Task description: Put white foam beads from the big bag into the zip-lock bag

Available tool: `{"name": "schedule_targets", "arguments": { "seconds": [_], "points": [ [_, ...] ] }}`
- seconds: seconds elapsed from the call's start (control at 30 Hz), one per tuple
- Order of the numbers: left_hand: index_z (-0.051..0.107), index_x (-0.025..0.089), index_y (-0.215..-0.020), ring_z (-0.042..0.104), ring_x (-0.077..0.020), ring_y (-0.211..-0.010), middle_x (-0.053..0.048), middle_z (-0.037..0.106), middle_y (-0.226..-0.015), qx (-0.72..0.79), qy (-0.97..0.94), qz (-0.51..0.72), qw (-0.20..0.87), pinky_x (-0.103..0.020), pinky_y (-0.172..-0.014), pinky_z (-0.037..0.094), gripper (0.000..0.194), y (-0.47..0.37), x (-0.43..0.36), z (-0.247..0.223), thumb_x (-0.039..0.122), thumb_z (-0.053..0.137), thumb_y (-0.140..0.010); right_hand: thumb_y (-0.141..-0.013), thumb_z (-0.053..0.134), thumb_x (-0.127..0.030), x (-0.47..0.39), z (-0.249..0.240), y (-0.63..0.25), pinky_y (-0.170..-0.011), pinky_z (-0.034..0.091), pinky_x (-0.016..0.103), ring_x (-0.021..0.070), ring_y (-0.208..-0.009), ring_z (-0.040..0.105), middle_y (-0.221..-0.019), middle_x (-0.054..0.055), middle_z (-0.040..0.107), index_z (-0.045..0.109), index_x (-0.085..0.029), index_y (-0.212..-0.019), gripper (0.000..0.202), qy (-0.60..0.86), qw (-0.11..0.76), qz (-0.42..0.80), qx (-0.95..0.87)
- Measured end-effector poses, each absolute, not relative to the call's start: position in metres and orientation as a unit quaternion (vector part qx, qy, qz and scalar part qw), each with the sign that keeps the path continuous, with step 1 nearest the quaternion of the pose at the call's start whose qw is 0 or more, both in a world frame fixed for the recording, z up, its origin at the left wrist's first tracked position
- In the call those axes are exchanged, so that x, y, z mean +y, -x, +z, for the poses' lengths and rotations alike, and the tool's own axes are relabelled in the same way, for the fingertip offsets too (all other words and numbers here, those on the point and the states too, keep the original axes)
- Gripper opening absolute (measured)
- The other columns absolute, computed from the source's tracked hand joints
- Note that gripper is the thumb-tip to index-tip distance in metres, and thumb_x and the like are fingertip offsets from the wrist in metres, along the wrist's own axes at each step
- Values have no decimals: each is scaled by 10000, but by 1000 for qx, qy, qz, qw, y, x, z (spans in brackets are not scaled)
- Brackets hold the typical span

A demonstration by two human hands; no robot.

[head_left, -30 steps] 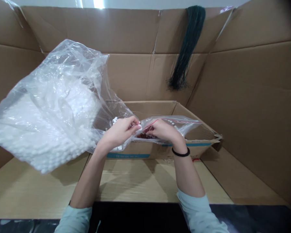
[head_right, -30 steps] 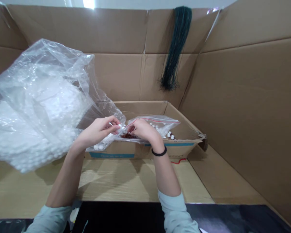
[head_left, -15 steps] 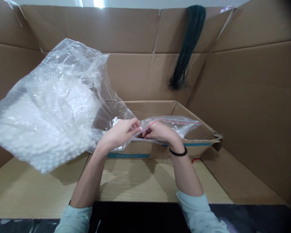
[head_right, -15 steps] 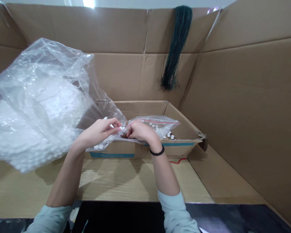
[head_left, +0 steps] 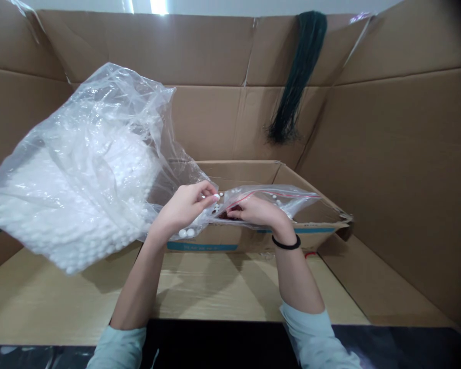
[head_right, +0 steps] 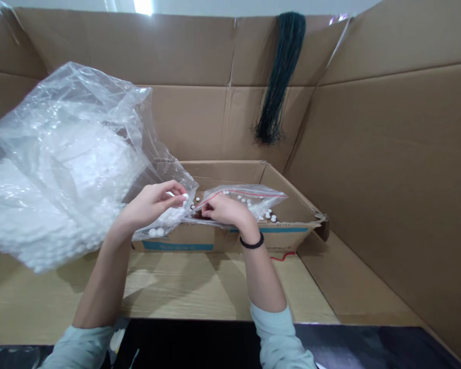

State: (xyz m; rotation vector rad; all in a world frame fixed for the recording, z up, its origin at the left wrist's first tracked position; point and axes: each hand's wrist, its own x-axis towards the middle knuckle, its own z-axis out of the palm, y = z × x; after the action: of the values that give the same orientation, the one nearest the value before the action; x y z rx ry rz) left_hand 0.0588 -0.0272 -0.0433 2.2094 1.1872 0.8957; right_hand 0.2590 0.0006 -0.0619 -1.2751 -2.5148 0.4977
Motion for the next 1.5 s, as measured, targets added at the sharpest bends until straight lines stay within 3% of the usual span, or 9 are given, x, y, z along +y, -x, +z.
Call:
{"name": "schedule_targets", "arguments": {
  "seconds": [0.13, 0.3, 0.57, 0.83, 0.97, 1.2, 1.37, 1.5],
  "points": [
    [599, 173, -879, 608, -122, -752, -19, 651, -860, 395, -796, 346, 302, -236, -694, 464, 214, -63, -25, -44, 358, 510, -820, -679, 572, -109, 3, -66, -256, -698, 442, 229, 146, -755, 628, -876, 23, 726, 718, -182, -878, 257, 428, 122, 203, -872],
    [592, 181, -888, 613, -138, -817, -25, 664, -858, 422, -755, 454, 215, -250, -750, 457, 219, -61, -23, -45, 372, 498, -834, -653, 574, -73, 4, -66, -257, -668, 447, 211, 141, -727, 640, -804, 21, 730, 725, -161, -788, 221, 435, 146, 237, -856],
    [636, 186, -873, 601, -153, -749, -36, 686, -840, 522, -750, 387, 122, -277, -711, 438, 178, -58, -12, -50, 294, 502, -828, -766, 545, -160, -5, -55, -258, -680, 434, 230, 149, -730, 624, -816, 20, 724, 728, -183, -825, 194, 448, 181, 203, -852],
    [625, 164, -931, 644, -143, -740, -53, 700, -895, 478, -695, 485, 230, -235, -638, 472, 246, -58, -12, -49, 354, 531, -807, -742, 539, -90, -4, -54, -256, -709, 444, 229, 145, -756, 634, -857, 30, 728, 728, -170, -834, 225, 428, 188, 186, -864],
    [644, 158, -924, 656, -175, -782, -66, 708, -841, 473, -673, 512, 246, -237, -619, 473, 299, -56, -8, -52, 405, 573, -773, -694, 593, -89, -3, -55, -256, -668, 453, 213, 134, -700, 641, -790, 30, 726, 722, -155, -774, 166, 435, 197, 207, -854],
    [655, 153, -885, 666, -186, -785, -66, 704, -810, 447, -661, 527, 292, -253, -637, 502, 262, -58, -6, -52, 348, 652, -710, -665, 665, -147, -1, -57, -254, -556, 432, 209, 123, -572, 605, -608, 3, 679, 695, -147, -684, 36, 466, 195, 236, -830],
    [661, 160, -875, 666, -187, -782, -65, 703, -809, 426, -661, 530, 318, -302, -704, 531, 259, -65, 0, -58, 324, 688, -675, -719, 578, -93, -1, -57, -256, -593, 456, 222, 140, -635, 639, -740, 20, 729, 742, -175, -777, 192, 441, 193, 253, -839],
    [674, 148, -834, 659, -177, -746, -65, 697, -770, 415, -637, 529, 377, -307, -702, 530, 251, -74, 3, -61, 315, 713, -651, -770, 509, -77, -9, -50, -259, -585, 452, 221, 129, -618, 628, -717, -5, 723, 746, -205, -799, 270, 409, 203, 225, -861]
  ]
}}
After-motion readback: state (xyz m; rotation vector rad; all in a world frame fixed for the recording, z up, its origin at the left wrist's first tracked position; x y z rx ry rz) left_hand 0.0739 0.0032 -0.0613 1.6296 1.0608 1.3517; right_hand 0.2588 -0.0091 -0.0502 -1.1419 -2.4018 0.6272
